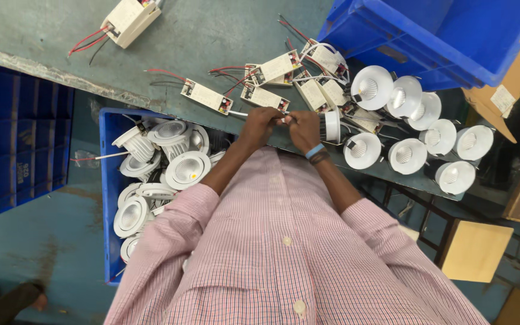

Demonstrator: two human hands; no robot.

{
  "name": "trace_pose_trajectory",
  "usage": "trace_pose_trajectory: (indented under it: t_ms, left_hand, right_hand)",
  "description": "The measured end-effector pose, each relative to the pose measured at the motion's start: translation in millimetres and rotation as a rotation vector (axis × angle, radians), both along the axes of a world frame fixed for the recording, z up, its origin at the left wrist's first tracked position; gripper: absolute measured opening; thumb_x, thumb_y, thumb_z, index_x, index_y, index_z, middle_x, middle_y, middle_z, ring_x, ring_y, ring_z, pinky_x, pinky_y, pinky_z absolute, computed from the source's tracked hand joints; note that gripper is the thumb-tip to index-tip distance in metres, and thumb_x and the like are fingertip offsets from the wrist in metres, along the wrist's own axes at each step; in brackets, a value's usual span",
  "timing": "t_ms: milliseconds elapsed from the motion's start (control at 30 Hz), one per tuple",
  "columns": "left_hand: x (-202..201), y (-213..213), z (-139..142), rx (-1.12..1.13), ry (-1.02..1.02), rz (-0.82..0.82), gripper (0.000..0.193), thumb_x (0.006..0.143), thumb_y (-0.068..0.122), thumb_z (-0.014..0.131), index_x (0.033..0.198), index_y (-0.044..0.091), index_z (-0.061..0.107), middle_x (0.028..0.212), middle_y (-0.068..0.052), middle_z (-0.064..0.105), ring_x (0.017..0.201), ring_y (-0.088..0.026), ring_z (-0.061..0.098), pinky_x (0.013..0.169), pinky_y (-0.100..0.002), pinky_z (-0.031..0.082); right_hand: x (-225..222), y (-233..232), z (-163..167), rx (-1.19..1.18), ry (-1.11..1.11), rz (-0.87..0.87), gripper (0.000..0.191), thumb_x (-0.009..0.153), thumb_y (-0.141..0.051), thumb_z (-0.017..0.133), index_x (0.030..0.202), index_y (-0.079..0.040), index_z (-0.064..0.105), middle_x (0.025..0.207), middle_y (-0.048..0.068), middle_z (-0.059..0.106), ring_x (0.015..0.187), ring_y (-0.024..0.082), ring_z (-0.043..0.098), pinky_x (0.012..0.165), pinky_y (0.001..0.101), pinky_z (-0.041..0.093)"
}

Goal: The person repeatedly picks up LED light fixtures and power drivers, connects their wires by hand, and places the assembled units into a blue crate. The process is repeated for multiple units on a workbench with bins of parts.

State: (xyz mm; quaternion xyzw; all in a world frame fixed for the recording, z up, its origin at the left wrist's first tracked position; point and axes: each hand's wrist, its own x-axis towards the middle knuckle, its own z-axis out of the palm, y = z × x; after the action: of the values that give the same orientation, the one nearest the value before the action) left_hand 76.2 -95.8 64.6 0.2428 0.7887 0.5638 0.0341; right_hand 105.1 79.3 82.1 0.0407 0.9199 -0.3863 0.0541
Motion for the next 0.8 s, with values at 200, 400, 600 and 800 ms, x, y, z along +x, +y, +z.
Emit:
trace_pose_trajectory:
  t_ms: [200, 400, 600, 800]
  left_hand:
    - [-10, -21, 19, -0.128, -0.005, -0.091, 0.018, 0.087, 0.007, 0.075, 0.104, 0.005, 0.074, 0.103, -0.014, 0.073, 0.097, -0.033, 0.068, 0.086, -0.044, 0.052]
    - [-24, -115, 55, -0.538, 0.196, 0.214, 0.075, 0.06, 0.016, 0.088, 0.132, 0.008, 0.066, 0.143, -0.016, 0.055, 0.133, -0.042, 0.049, 0.11, -0.055, 0.033]
    - [-26, -143, 46, -0.747, 0.326, 0.177, 0.065, 0.071, 0.013, 0.089, 0.133, 0.017, 0.069, 0.134, -0.005, 0.061, 0.135, -0.031, 0.053, 0.125, -0.054, 0.027]
    - [-12, -146, 39, -0.615, 0.186, 0.07, 0.06, 0.067, 0.023, 0.09, 0.124, 0.017, 0.072, 0.124, -0.006, 0.064, 0.119, -0.03, 0.057, 0.107, -0.05, 0.039]
  right_hand:
    - [9, -5, 40, 0.148, 0.151, 0.115, 0.017, 0.097, -0.017, 0.064, 0.097, -0.003, 0.073, 0.1, 0.02, 0.07, 0.097, 0.038, 0.065, 0.089, 0.0481, 0.05]
    - [56, 27, 87, 0.544, 0.366, -0.273, 0.05, 0.094, -0.039, 0.07, 0.119, 0.004, 0.065, 0.129, 0.022, 0.06, 0.126, 0.041, 0.047, 0.106, 0.0539, 0.037]
    - [45, 44, 63, 0.512, 0.153, -0.156, 0.05, 0.082, -0.048, 0.081, 0.092, -0.001, 0.071, 0.101, 0.012, 0.067, 0.113, 0.033, 0.055, 0.106, 0.06, 0.031]
    - [68, 46, 65, 0.561, 0.297, 0.032, 0.032, 0.073, -0.028, 0.08, 0.09, -0.002, 0.071, 0.102, 0.011, 0.063, 0.107, 0.029, 0.057, 0.107, 0.0562, 0.035]
